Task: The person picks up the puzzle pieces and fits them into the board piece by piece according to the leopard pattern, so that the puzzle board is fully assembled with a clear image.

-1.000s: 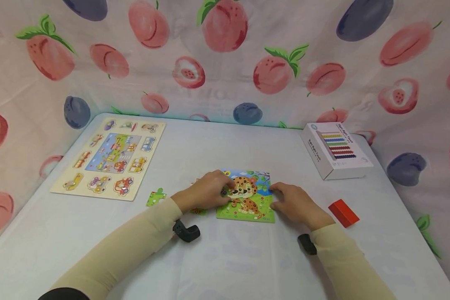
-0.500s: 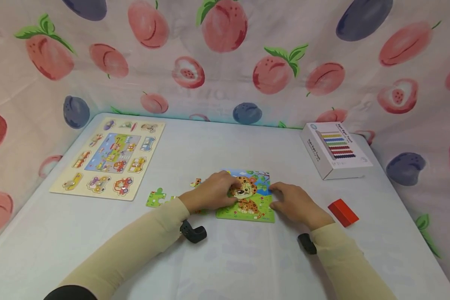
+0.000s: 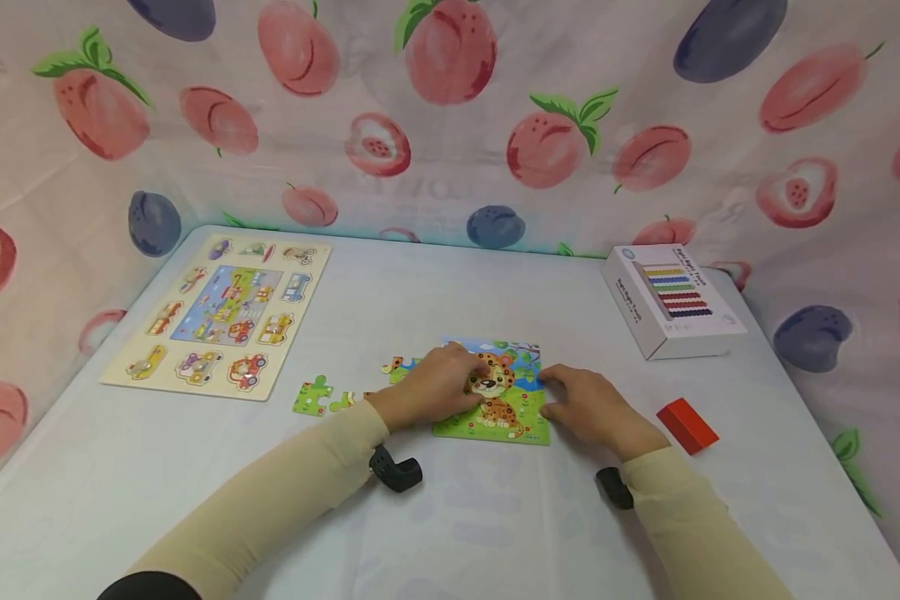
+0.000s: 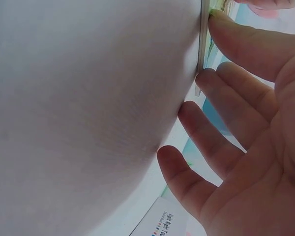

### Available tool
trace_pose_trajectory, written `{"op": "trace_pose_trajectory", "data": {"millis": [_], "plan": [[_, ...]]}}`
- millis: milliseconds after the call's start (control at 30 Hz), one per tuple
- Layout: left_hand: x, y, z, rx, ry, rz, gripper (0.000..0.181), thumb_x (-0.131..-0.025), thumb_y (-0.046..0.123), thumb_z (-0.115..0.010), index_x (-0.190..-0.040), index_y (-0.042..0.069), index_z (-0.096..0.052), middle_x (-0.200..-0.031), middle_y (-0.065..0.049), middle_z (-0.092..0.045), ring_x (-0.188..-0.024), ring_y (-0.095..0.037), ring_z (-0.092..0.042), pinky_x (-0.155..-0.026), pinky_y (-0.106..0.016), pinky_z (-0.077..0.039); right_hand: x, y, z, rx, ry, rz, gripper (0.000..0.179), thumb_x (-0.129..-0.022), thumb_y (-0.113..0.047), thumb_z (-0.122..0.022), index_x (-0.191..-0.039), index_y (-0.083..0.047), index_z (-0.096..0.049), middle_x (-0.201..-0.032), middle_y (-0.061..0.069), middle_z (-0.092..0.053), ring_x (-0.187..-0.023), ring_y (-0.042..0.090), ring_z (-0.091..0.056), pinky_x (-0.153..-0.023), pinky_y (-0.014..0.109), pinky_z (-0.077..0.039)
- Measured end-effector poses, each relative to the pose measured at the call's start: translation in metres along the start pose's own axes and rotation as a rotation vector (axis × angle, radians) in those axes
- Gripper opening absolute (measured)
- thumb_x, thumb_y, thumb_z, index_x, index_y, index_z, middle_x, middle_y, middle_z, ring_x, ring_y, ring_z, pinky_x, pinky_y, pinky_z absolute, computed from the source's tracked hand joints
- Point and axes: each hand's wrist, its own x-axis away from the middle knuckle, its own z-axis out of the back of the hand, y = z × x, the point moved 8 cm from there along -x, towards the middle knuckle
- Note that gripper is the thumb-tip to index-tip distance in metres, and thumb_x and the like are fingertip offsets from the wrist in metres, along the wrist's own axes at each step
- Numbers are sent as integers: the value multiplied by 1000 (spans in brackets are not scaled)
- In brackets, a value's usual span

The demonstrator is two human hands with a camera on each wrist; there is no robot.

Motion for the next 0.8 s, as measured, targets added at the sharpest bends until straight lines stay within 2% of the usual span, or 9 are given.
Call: {"op": "trace_pose_trajectory", "data": {"millis": [233,600,800], "plan": [[0,2,1,-40,26,4,32,-92,28,-72,-119,11,-71,-109,1,-70,-105,-19,-59,-94,-37,-47,0,0,-1,8,-3,6,53,-89,-18,-74,-137,-1,-56,-141,25,-52,-131,50,-43,-105,65,-34],[0,-1,0,-66,20,37,32,-93,30,-71,-120,13,-71,-111,1,-70,-107,-19,-59,-92,-37,-48,-1,1,-1,7,2,-13,54,-90,-18,-74,-138,-1,-55,-142,26,-51,-132,50,-42,-105,65,-33],[1,-1,1,-49,22,39,33,-93,31,-72,-120,13,-71,-111,1,-69,-107,-20,-58,-93,-38,-48,0,3,-2,-3,-11,-20,55,-90,-19,-73,-139,-1,-55,-143,26,-50,-133,51,-41,-105,66,-33]]}}
